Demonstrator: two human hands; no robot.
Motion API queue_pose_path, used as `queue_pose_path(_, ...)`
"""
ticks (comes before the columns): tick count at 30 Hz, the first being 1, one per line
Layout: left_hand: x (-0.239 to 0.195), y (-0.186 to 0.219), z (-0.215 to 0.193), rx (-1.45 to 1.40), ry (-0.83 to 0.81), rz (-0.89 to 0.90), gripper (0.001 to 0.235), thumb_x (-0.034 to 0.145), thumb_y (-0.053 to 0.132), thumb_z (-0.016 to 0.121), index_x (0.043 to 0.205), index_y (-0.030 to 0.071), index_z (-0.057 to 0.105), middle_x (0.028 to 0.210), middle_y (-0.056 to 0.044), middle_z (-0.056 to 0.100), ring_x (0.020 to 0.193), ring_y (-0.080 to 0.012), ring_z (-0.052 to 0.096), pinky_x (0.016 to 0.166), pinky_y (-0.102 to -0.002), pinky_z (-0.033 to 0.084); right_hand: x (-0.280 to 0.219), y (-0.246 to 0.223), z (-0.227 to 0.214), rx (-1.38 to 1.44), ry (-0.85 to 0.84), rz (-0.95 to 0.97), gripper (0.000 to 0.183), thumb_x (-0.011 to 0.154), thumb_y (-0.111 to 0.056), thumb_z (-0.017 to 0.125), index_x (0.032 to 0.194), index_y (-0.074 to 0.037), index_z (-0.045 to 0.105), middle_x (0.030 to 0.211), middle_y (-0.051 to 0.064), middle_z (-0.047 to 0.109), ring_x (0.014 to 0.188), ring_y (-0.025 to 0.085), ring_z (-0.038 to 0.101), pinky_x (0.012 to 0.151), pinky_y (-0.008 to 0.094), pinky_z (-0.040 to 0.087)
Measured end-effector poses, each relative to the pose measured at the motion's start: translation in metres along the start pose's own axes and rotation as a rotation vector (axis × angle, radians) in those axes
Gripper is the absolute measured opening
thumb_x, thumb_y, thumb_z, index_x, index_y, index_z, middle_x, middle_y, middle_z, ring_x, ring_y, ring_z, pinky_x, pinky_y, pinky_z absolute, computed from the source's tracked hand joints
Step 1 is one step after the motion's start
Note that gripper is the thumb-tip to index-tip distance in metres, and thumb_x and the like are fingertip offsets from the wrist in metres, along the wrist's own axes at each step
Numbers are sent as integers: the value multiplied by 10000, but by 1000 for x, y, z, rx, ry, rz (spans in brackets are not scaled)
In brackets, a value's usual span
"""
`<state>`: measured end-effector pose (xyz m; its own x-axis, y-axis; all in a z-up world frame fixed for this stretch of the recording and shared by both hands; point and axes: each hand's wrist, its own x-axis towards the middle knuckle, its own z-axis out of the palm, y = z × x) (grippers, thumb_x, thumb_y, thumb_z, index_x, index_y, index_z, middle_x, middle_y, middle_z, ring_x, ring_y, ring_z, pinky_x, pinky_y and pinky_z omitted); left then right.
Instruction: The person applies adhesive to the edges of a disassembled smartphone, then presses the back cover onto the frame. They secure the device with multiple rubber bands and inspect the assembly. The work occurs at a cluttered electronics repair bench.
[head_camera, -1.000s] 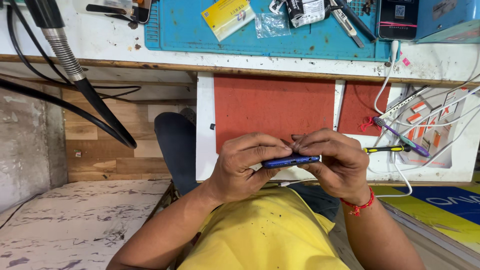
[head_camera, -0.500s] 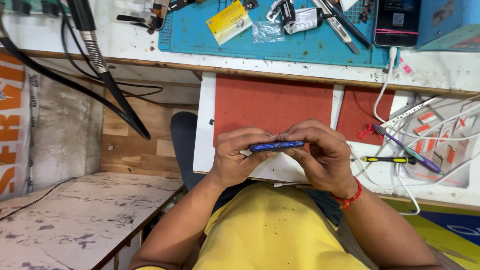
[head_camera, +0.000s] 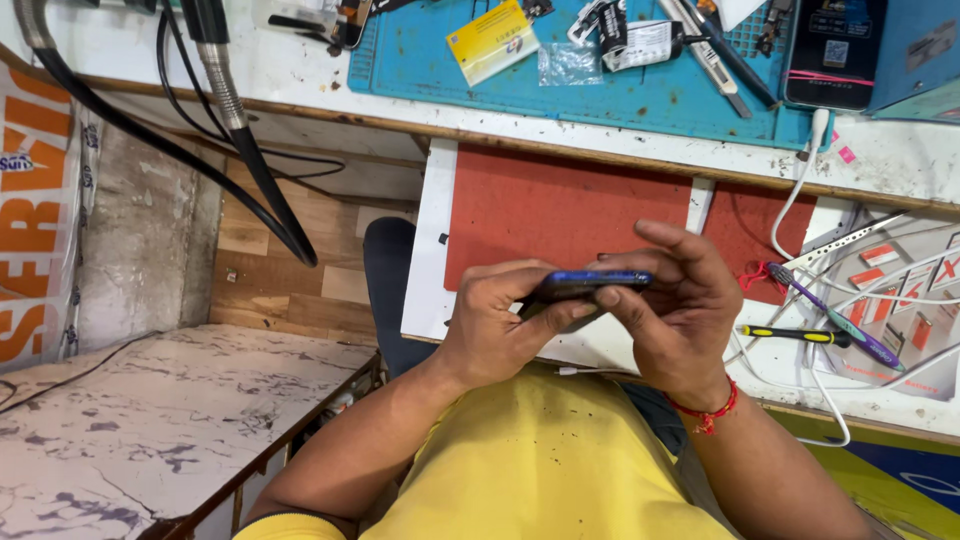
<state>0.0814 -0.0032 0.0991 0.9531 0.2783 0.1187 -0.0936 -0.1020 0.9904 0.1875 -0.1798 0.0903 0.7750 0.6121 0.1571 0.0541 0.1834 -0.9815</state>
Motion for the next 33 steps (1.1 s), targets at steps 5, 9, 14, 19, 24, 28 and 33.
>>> queue_pose_path(5, -8, -6, 2, -61, -72, -153, 269, 905, 196, 794, 1103, 21, 746, 886, -25, 772, 806, -56, 717, 706, -241, 578, 12, -2, 0, 36, 152, 9, 544, 1008, 94, 717, 1483, 21, 460, 1054, 176, 724, 992, 174, 726, 891, 258, 593)
queue_pose_path(9, -15, -13, 4, -208, 85, -304, 290, 896, 140, 810, 1129, 0, 709, 897, -56, 746, 809, -89, 671, 697, -245, 569, 25, -1, -17, 200, 254, 20, 512, 1038, 91, 695, 1472, 26, 431, 1093, 178, 746, 976, 200, 737, 858, 273, 606)
queue_pose_path(14, -15, -4, 0, -688, 537, -34, 408, 923, 79, 791, 1271, -27, 609, 1087, -104, 731, 981, -118, 702, 888, -262, 612, 25, -2, -23, 209, 125, 70, 541, 1006, 113, 663, 1494, 38, 441, 1171, 139, 695, 1045, 184, 672, 973, 310, 573)
queue_pose_path(19, -16, 21, 3, -456, 659, 31, 329, 930, 51, 787, 1213, -76, 674, 1100, -115, 743, 987, -111, 701, 881, -266, 607, -3, 20, 12, 344, 45, 310, 536, 938, 19, 626, 1446, 38, 460, 1325, 143, 643, 1217, 244, 655, 1067, 406, 549)
queue_pose_path(24, -21, 32, 13, -486, 578, 144, 316, 995, 57, 732, 1277, -74, 672, 1118, -129, 774, 1006, -96, 722, 881, -247, 615, -31, 38, 42, 557, 64, 501, 540, 996, -145, 601, 1500, -47, 432, 1359, 117, 618, 1224, 238, 612, 1050, 380, 500)
queue_pose_path(28, -24, 31, 16, -480, 550, 193, 329, 1010, 57, 716, 1311, -62, 658, 1157, -132, 768, 1028, -86, 728, 887, -233, 613, -33, 38, 47, 666, -11, 490, 531, 1028, -168, 594, 1515, -50, 418, 1407, 108, 565, 1295, 238, 563, 1112, 375, 477)
queue_pose_path(33, -26, 32, 14, -488, 565, 121, 324, 979, 54, 736, 1281, -52, 689, 1059, -135, 796, 899, -71, 714, 777, -218, 605, -33, 37, 56, 619, 33, 549, 495, 1027, -161, 550, 1503, -95, 429, 1405, 75, 561, 1293, 212, 555, 1090, 361, 473)
